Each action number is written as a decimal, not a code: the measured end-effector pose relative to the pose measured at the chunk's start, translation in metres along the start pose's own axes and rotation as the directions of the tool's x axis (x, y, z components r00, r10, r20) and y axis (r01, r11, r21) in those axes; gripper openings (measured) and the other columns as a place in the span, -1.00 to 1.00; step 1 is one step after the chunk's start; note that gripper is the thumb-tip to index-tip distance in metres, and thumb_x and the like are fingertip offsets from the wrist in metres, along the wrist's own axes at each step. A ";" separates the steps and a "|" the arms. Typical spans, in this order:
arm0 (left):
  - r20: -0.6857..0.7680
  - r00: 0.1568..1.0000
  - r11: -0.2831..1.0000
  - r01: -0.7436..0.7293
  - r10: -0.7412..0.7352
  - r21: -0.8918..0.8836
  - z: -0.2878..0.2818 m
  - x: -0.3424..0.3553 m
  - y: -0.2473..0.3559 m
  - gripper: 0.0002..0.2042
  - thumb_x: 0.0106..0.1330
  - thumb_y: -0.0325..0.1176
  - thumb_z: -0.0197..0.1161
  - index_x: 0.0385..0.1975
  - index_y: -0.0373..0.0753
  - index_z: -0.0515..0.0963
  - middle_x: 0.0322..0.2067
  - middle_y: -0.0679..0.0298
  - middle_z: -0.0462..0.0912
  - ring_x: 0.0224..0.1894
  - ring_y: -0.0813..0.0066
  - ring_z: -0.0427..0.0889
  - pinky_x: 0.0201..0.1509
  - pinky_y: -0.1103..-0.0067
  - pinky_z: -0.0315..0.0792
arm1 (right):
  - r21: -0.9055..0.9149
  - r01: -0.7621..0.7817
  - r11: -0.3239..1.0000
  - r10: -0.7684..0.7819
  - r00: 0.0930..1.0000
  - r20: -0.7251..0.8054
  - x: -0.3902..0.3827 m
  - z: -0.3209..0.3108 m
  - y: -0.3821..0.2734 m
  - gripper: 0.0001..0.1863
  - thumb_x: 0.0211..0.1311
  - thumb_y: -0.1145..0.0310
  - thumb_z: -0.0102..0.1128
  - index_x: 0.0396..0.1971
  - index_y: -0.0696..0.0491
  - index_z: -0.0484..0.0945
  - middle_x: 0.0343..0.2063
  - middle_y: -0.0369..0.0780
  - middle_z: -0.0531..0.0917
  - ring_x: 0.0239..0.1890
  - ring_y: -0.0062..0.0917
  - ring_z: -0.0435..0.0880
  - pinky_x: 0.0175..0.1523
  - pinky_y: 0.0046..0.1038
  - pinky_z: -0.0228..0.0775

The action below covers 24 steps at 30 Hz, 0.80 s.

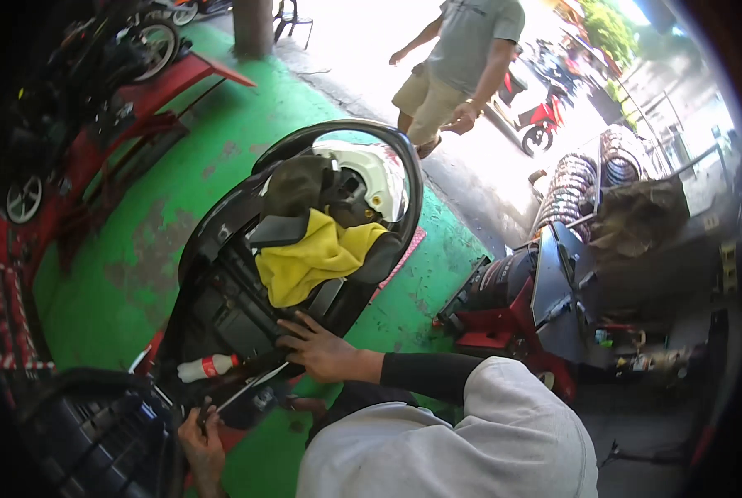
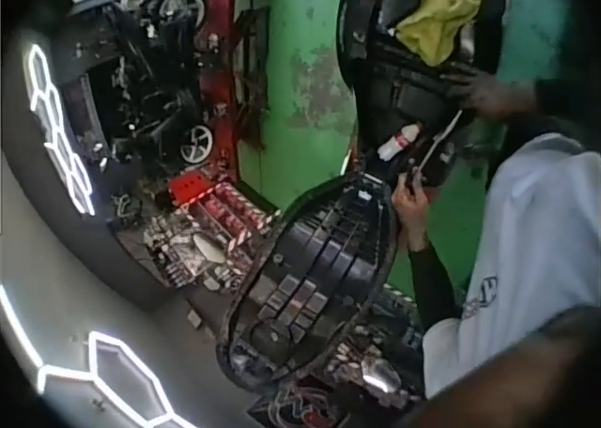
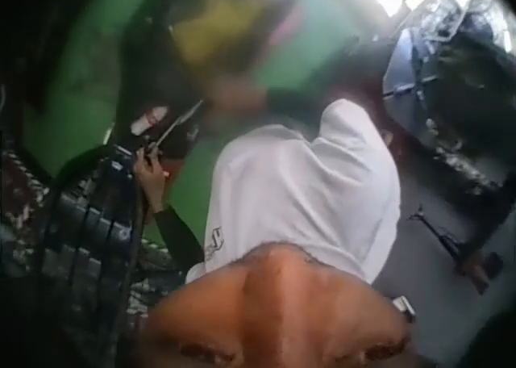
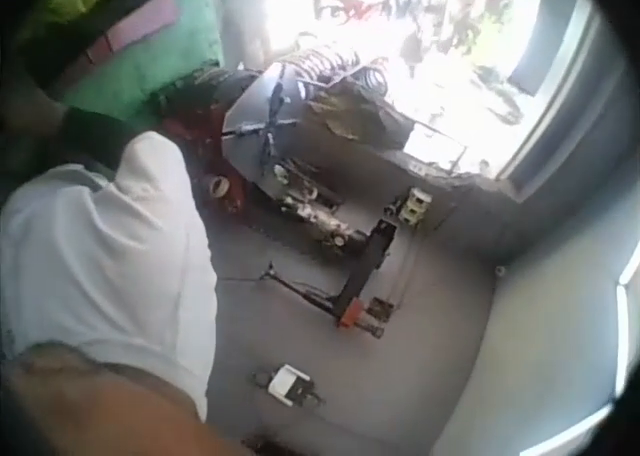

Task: The recorder is using tools to work on the battery or electrical area under the seat of a motorcycle.

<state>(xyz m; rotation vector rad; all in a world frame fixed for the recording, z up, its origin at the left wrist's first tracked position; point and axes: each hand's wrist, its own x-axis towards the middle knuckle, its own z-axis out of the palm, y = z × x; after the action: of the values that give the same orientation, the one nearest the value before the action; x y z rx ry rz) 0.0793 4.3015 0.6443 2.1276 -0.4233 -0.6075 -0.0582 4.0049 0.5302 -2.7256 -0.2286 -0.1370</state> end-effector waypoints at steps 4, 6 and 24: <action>0.201 0.878 0.829 -0.477 0.435 0.291 -0.010 0.007 0.004 -0.90 0.28 -0.56 0.19 -0.26 -0.37 0.60 -0.40 0.14 0.71 -0.33 0.19 0.65 -0.11 0.36 0.47 | -0.049 0.017 0.999 -0.018 1.000 -0.013 0.000 0.003 0.002 -0.60 -0.04 0.21 0.33 -0.14 -0.01 0.75 0.28 -0.17 0.47 0.58 -0.13 0.08 0.64 0.11 -0.30; 0.267 0.839 0.758 -0.543 0.474 0.361 -0.010 0.015 0.015 -0.88 0.17 -0.57 0.23 -0.31 -0.30 0.60 -0.39 0.13 0.69 -0.26 0.07 0.63 0.03 0.28 0.37 | -0.040 0.010 0.999 -0.011 1.000 -0.023 -0.001 0.007 0.007 -0.59 -0.05 0.20 0.34 -0.14 -0.01 0.75 0.28 -0.17 0.47 0.58 -0.13 0.08 0.64 0.11 -0.30; 0.294 0.767 0.627 -0.638 0.570 0.448 -0.007 -0.003 0.013 -0.90 0.25 -0.45 0.34 -0.27 -0.25 0.67 -0.39 0.15 0.69 -0.29 0.12 0.64 -0.03 0.28 0.41 | 0.702 0.659 0.269 0.963 -0.202 -0.179 -0.147 -0.061 0.135 -0.33 0.53 0.09 0.06 0.45 0.12 0.12 0.32 0.00 0.36 0.31 -0.18 0.43 0.43 -0.14 0.33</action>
<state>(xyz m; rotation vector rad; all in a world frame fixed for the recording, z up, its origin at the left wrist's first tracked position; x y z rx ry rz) 0.0802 4.3001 0.6591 2.2389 -1.4662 -0.2248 -0.1817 3.8376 0.5151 -0.3906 0.7559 -1.4344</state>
